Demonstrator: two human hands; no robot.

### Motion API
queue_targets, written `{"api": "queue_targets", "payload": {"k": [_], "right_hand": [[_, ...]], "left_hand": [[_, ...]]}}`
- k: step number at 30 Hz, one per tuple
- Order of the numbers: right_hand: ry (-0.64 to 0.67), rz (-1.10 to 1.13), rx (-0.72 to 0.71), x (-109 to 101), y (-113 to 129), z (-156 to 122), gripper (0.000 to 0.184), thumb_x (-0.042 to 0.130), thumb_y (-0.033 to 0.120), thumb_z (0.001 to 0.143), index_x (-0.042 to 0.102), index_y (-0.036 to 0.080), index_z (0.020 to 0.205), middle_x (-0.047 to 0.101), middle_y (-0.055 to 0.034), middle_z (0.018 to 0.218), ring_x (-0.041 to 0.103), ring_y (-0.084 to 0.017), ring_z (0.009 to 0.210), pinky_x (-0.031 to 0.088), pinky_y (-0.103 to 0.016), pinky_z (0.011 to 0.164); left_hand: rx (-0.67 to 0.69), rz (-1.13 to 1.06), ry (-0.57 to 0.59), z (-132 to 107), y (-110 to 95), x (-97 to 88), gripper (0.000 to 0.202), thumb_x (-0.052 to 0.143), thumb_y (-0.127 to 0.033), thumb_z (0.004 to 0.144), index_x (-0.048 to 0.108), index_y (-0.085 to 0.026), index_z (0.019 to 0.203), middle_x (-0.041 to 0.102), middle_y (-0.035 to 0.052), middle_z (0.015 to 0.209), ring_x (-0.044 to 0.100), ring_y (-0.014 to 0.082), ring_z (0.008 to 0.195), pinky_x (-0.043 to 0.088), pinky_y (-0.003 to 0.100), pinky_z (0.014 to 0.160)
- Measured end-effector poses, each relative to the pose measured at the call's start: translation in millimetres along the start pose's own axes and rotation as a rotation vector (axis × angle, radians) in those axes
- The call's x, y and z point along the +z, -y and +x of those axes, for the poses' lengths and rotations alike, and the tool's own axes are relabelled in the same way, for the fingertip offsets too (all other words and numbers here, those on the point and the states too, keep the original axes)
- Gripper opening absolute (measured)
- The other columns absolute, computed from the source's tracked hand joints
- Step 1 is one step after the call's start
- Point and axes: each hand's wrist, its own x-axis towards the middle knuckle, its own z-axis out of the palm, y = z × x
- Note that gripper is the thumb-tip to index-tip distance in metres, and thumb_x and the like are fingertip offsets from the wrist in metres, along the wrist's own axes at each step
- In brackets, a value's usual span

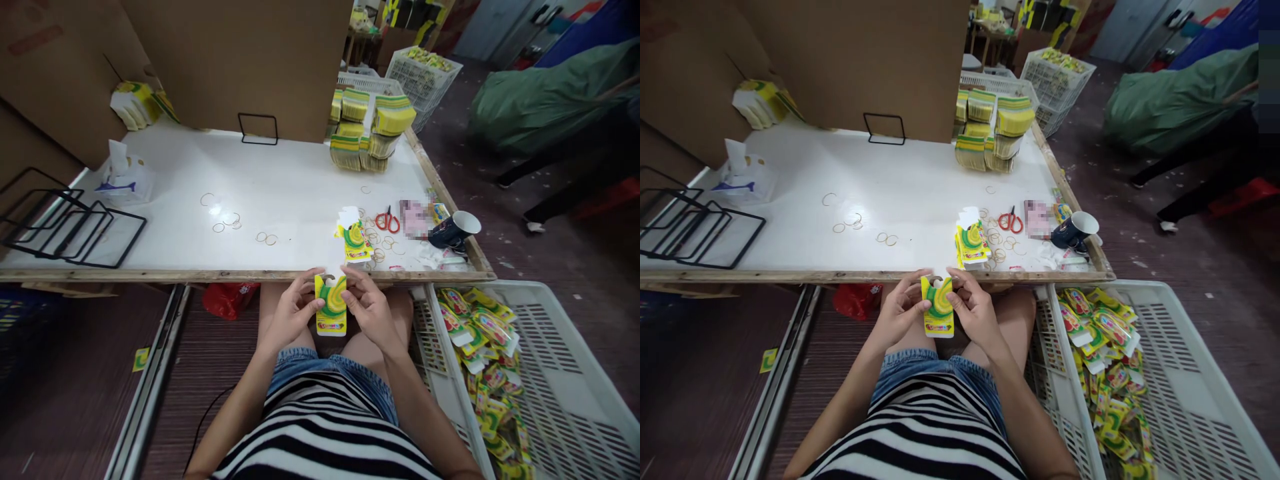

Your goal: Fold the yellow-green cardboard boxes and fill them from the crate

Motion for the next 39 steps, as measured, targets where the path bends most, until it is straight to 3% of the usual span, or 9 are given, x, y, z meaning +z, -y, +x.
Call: {"api": "queue_targets", "payload": {"k": [5, 8, 11, 13, 17, 23, 31, 36, 39], "right_hand": [[0.106, -0.141, -0.015, -13, 9, 7, 0.02, 0.058, 0.039, 0.087, 0.065, 0.021, 0.091, 0.064, -0.0024, 0.082, 0.06, -0.017, 0.075, 0.049, -0.026, 0.069], [0.076, -0.2, -0.073, -14, 8, 10, 0.02, 0.059, 0.038, 0.086, 0.066, 0.02, 0.078, 0.063, -0.0023, 0.077, 0.058, -0.017, 0.073, 0.047, -0.027, 0.068], [0.006, -0.12, -0.082, -10, 6, 11, 0.018, 0.061, 0.035, 0.085, 0.066, 0.023, 0.099, 0.065, -0.0028, 0.086, 0.06, -0.017, 0.076, 0.049, -0.029, 0.072], [-0.026, -0.073, -0.068, -9, 6, 12, 0.031, 0.062, 0.034, 0.085, 0.061, 0.027, 0.115, 0.067, -0.0031, 0.094, 0.062, -0.018, 0.081, 0.05, -0.031, 0.076], [-0.057, -0.173, -0.125, -16, 10, 14, 0.023, 0.056, 0.039, 0.088, 0.073, 0.024, 0.093, 0.069, -0.0053, 0.096, 0.061, -0.021, 0.095, 0.047, -0.036, 0.089], [0.152, -0.184, 0.095, -19, 6, 15, 0.037, 0.067, 0.031, 0.076, 0.065, 0.023, 0.112, 0.063, 0.002, 0.07, 0.057, -0.015, 0.063, 0.048, -0.026, 0.061], [0.099, -0.546, -0.02, -12, 8, 15, 0.026, 0.058, 0.026, 0.08, 0.058, 0.021, 0.106, 0.046, 0.0079, 0.054, 0.043, -0.012, 0.047, 0.033, -0.023, 0.049], [0.053, -0.521, -0.041, -6, 6, 11, 0.029, 0.063, 0.032, 0.081, 0.062, 0.021, 0.107, 0.055, 0.0046, 0.06, 0.049, -0.013, 0.05, 0.038, -0.024, 0.052], [-0.009, -0.448, -0.087, -6, 6, 4, 0.028, 0.061, 0.035, 0.083, 0.065, 0.023, 0.108, 0.068, -0.0031, 0.086, 0.061, -0.018, 0.074, 0.046, -0.028, 0.066]], "left_hand": [[-0.07, -0.127, 0.081, 0, 4, -1.0, 0.042, 0.078, -0.022, 0.071, 0.057, -0.019, 0.107, 0.067, 0.0078, 0.104, 0.065, 0.0198, 0.094, 0.053, 0.025, 0.075], [-0.096, -0.153, 0.083, -1, 5, 2.3, 0.054, 0.078, -0.022, 0.07, 0.053, -0.022, 0.117, 0.067, 0.0057, 0.101, 0.066, 0.0176, 0.088, 0.053, 0.024, 0.073], [-0.11, -0.159, 0.1, 1, 4, 4.2, 0.07, 0.077, -0.024, 0.072, 0.041, -0.026, 0.133, 0.066, 0.0076, 0.108, 0.066, 0.0205, 0.094, 0.054, 0.028, 0.076], [-0.1, -0.129, 0.113, 2, 4, 3.5, 0.064, 0.076, -0.025, 0.073, 0.046, -0.025, 0.129, 0.065, 0.0091, 0.112, 0.065, 0.0227, 0.1, 0.054, 0.028, 0.077], [-0.089, -0.006, 0.066, 4, 8, 0.1, 0.048, 0.072, -0.024, 0.076, 0.056, -0.021, 0.121, 0.067, 0.0097, 0.112, 0.063, 0.0242, 0.104, 0.053, 0.028, 0.079], [-0.06, 0.09, 0.023, 3, 10, 4.1, 0.048, 0.07, -0.021, 0.077, 0.057, -0.02, 0.124, 0.068, 0.0104, 0.114, 0.064, 0.0252, 0.106, 0.052, 0.031, 0.085], [-0.039, 0.085, 0.065, 4, 4, 3.3, 0.048, 0.065, -0.02, 0.081, 0.055, -0.021, 0.128, 0.065, 0.0116, 0.119, 0.063, 0.0242, 0.107, 0.052, 0.032, 0.086], [-0.022, 0.022, 0.084, 6, 6, 3.5, 0.05, 0.069, -0.024, 0.079, 0.055, -0.02, 0.126, 0.067, 0.0117, 0.116, 0.065, 0.0241, 0.103, 0.053, 0.031, 0.084], [0.003, 0.04, 0.11, 8, 4, 12.6, 0.048, 0.066, -0.025, 0.082, 0.053, -0.02, 0.128, 0.066, 0.0121, 0.117, 0.065, 0.0244, 0.104, 0.054, 0.031, 0.084]]}}
